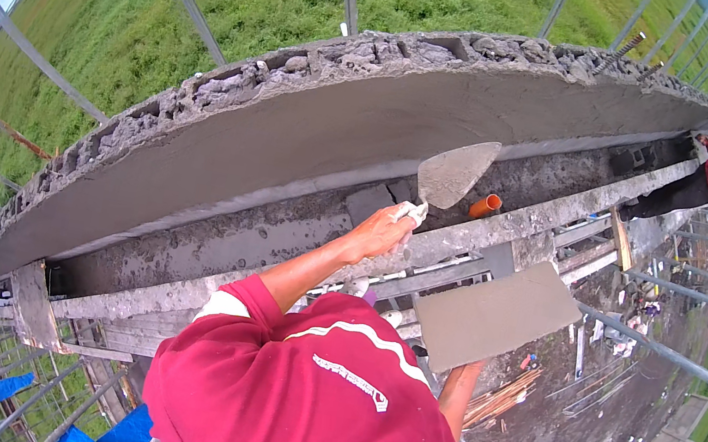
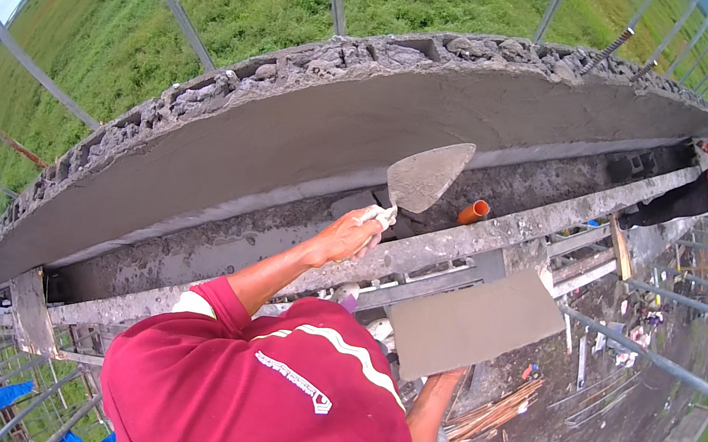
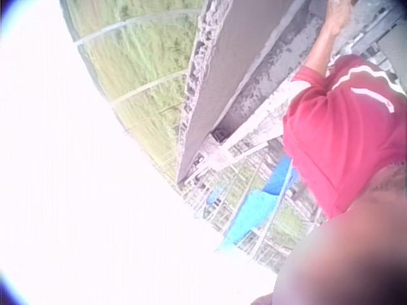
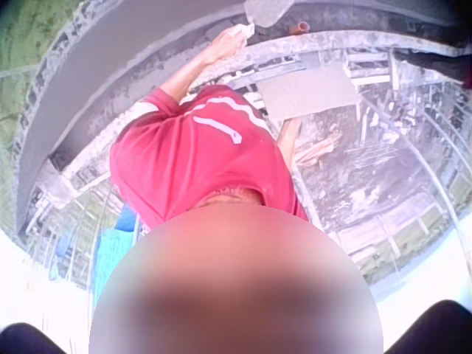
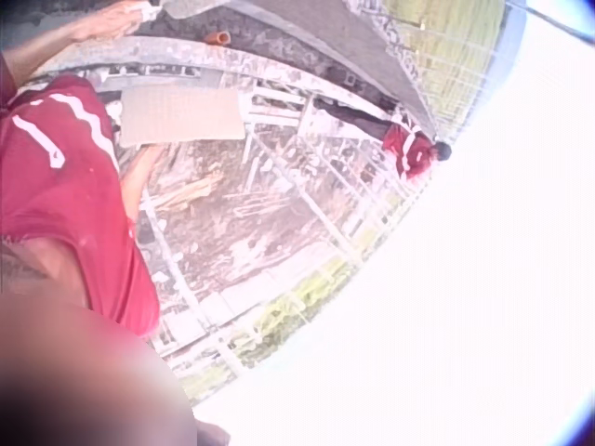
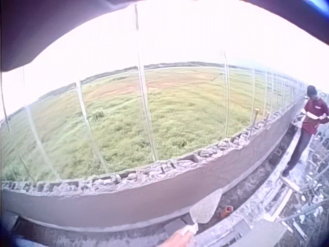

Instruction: The person smooths wet concrete on a curved wall using a trowel and a float. They repeatedly scrape and level the surface, occasionally transferring material between tools while standing on scaffolding.

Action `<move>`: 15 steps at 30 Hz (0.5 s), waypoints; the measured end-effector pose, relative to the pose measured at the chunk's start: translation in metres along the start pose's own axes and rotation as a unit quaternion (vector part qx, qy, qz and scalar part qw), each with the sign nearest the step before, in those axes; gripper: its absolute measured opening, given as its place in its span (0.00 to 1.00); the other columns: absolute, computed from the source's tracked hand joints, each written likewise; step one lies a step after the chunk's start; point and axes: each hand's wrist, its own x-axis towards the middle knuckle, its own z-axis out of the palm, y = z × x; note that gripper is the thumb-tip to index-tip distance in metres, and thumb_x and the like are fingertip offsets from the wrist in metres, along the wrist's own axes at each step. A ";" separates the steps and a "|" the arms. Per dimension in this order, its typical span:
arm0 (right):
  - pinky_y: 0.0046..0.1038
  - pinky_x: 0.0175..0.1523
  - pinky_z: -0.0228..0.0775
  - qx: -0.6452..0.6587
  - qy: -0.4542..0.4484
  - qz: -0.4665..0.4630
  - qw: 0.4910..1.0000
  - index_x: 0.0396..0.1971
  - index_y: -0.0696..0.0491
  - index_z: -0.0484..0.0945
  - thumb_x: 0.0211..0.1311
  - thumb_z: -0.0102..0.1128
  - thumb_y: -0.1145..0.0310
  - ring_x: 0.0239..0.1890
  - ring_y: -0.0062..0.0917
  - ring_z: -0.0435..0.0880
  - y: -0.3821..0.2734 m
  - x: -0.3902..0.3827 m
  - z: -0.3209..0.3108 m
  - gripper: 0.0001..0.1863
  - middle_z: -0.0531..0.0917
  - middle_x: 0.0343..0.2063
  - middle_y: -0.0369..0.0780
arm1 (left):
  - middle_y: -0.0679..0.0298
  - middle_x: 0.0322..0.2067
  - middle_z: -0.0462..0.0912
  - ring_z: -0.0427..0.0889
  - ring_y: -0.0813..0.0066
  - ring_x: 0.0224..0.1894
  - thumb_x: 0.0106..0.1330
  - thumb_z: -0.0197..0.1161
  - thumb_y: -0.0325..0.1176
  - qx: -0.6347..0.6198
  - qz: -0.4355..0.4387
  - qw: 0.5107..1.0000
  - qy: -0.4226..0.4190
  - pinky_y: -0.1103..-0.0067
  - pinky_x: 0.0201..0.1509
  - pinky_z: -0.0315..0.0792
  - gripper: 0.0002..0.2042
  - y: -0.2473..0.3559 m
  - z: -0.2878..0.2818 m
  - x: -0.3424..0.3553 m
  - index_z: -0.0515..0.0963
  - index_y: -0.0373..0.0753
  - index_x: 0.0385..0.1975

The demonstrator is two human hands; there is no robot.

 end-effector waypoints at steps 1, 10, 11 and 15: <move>0.27 0.42 0.78 -0.005 -0.008 0.003 1.000 0.48 0.56 0.79 0.68 0.57 0.53 0.41 0.25 0.84 -0.002 0.003 0.004 0.22 0.84 0.40 0.39 | 0.69 0.24 0.71 0.70 0.81 0.19 0.70 0.48 0.42 -0.027 -0.016 1.000 0.002 0.80 0.21 0.65 0.12 0.006 -0.007 -0.008 0.70 0.41 0.42; 0.27 0.42 0.78 -0.011 -0.055 0.003 0.998 0.48 0.57 0.79 0.67 0.58 0.53 0.41 0.25 0.84 -0.005 0.014 0.028 0.22 0.84 0.39 0.39 | 0.69 0.27 0.71 0.69 0.83 0.19 0.72 0.49 0.38 -0.181 0.026 0.983 0.009 0.84 0.20 0.66 0.14 0.060 0.010 0.015 0.70 0.40 0.53; 0.27 0.42 0.78 -0.010 -0.057 0.004 0.998 0.48 0.57 0.79 0.67 0.58 0.53 0.41 0.24 0.84 -0.005 0.013 0.029 0.22 0.84 0.39 0.39 | 0.69 0.27 0.71 0.69 0.83 0.19 0.72 0.50 0.38 -0.208 0.042 0.977 0.006 0.84 0.20 0.66 0.14 0.067 0.013 0.025 0.70 0.41 0.52; 0.27 0.42 0.78 -0.009 -0.061 0.005 0.998 0.48 0.57 0.79 0.67 0.58 0.52 0.41 0.24 0.84 -0.002 0.009 0.029 0.22 0.84 0.39 0.39 | 0.69 0.26 0.71 0.69 0.83 0.19 0.72 0.51 0.40 -0.222 0.049 0.973 -0.028 0.84 0.19 0.66 0.14 0.092 0.026 0.069 0.71 0.41 0.52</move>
